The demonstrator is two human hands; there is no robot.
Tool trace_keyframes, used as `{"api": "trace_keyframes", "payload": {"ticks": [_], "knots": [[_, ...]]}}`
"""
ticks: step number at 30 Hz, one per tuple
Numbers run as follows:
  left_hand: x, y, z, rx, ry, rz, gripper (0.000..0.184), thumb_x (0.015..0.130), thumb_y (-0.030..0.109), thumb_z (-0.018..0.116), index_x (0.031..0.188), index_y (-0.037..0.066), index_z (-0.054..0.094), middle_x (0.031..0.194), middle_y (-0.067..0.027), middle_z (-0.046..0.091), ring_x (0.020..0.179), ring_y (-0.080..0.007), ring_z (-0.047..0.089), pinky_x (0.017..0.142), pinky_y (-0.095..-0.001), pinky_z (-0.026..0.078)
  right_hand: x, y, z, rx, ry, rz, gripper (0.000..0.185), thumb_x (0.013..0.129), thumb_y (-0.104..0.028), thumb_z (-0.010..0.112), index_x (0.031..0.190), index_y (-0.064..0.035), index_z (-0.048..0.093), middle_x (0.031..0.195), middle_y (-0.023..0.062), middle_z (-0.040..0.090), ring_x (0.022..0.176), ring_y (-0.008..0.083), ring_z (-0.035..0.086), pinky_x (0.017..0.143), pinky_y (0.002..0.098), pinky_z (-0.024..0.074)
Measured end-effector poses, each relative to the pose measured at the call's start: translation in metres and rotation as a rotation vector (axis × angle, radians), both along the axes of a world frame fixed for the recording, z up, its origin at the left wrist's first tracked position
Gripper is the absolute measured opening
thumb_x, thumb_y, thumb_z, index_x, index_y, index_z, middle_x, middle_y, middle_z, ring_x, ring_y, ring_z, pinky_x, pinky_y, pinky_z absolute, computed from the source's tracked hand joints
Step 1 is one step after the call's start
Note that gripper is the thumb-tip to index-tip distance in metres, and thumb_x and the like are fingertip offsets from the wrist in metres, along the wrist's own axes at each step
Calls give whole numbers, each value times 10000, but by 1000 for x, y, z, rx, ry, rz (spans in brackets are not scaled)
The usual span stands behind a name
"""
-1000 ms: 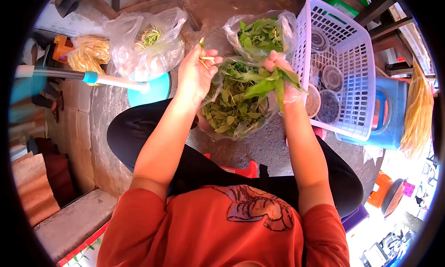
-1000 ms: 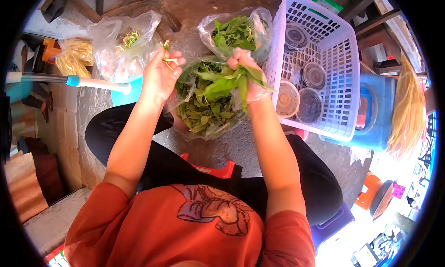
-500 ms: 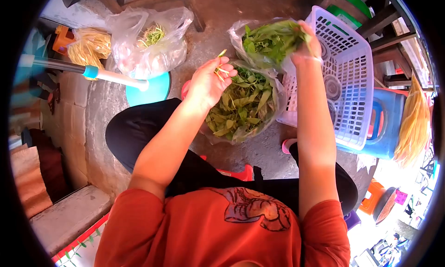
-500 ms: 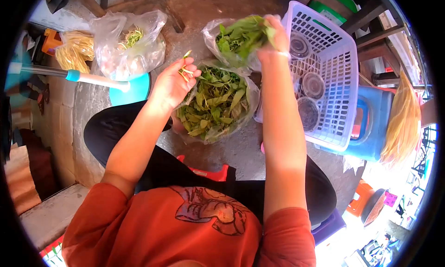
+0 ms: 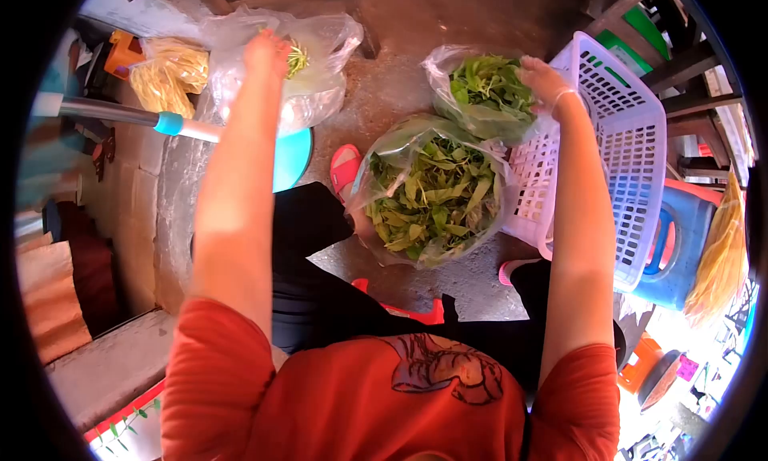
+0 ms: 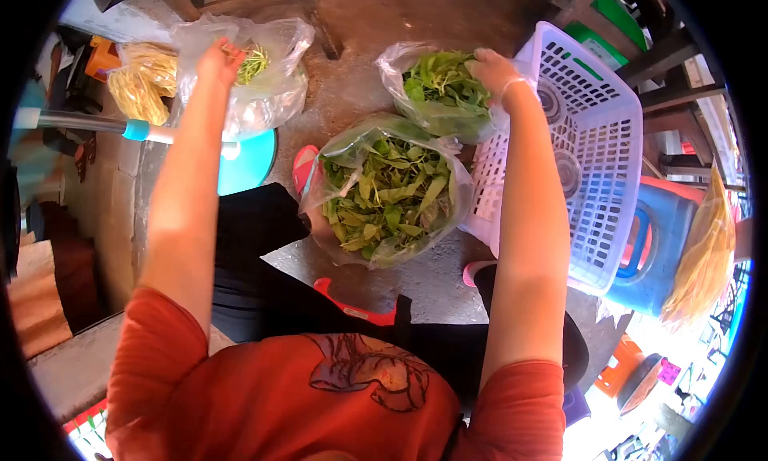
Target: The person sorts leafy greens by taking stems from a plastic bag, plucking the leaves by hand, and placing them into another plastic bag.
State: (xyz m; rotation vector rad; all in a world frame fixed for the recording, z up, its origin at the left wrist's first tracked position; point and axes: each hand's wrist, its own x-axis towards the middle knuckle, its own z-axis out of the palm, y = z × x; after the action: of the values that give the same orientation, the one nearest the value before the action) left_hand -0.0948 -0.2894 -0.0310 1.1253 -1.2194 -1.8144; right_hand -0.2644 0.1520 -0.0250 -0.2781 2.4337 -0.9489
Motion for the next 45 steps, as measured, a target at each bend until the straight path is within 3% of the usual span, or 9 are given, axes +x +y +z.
{"api": "trace_keyframes", "payload": {"ticks": [3,8,9,12,22,25,27,36,45], "knots": [[-12,-38,-13,103,-153,-145,331,889,175,492,1147,-32,494,943,-187,574,882,-281,570,759,-449,478,9,4,50,-43,-36,4,517,856,-317,553,1324,-144,417,1163,87,577,956,242,585,663,324,503],[-8,36,6,-1250,-854,-58,385,745,245,612,1003,-41,601,1049,-223,570,982,-356,530,872,-463,411,-11,5,30,83,402,55,443,836,-346,565,1219,-124,538,1115,108,613,868,217,630,739,311,499],[-6,68,0,-1518,-405,60,326,740,184,593,992,-22,606,1021,-213,577,971,-370,527,874,-435,408,0,-2,38,115,413,40,433,831,-351,567,1201,-127,554,1126,115,607,893,226,627,775,312,489],[30,215,28,-1009,29,-481,180,767,40,568,942,52,608,895,-86,598,846,-180,569,742,-284,457,-7,-1,10,162,482,229,429,814,-362,574,1179,-139,574,1125,128,606,952,254,613,840,320,464],[116,259,-82,-1510,-422,-1496,60,678,88,631,732,66,645,798,-59,569,906,-262,513,766,-341,428,69,16,50,-338,295,-72,272,842,-265,601,1050,-92,629,843,-1,633,692,87,525,603,238,430],[104,255,-63,-1249,-250,-1536,72,676,100,671,740,78,647,798,-63,573,883,-260,524,750,-347,428,106,22,54,-548,88,60,274,848,-282,604,1054,-103,634,882,3,643,750,94,562,661,246,456],[95,258,-25,-461,-437,-1517,70,780,96,673,824,49,645,800,-14,626,720,-109,560,664,-266,445,125,24,51,-595,-83,304,267,828,-259,617,1036,-94,652,917,50,663,878,136,597,809,300,471],[107,253,25,-90,-74,-1211,156,842,114,624,923,-19,616,794,-46,624,695,-86,544,643,-216,443,177,4,16,-549,-132,461,227,874,-169,569,1004,8,625,888,48,627,816,95,536,759,258,448],[96,261,26,68,-211,-1140,153,835,117,640,919,-10,620,744,-43,610,625,-96,545,581,-205,450,206,-14,19,-92,872,319,167,757,-6,471,843,-32,612,775,174,588,789,361,568,714,426,444]]}}
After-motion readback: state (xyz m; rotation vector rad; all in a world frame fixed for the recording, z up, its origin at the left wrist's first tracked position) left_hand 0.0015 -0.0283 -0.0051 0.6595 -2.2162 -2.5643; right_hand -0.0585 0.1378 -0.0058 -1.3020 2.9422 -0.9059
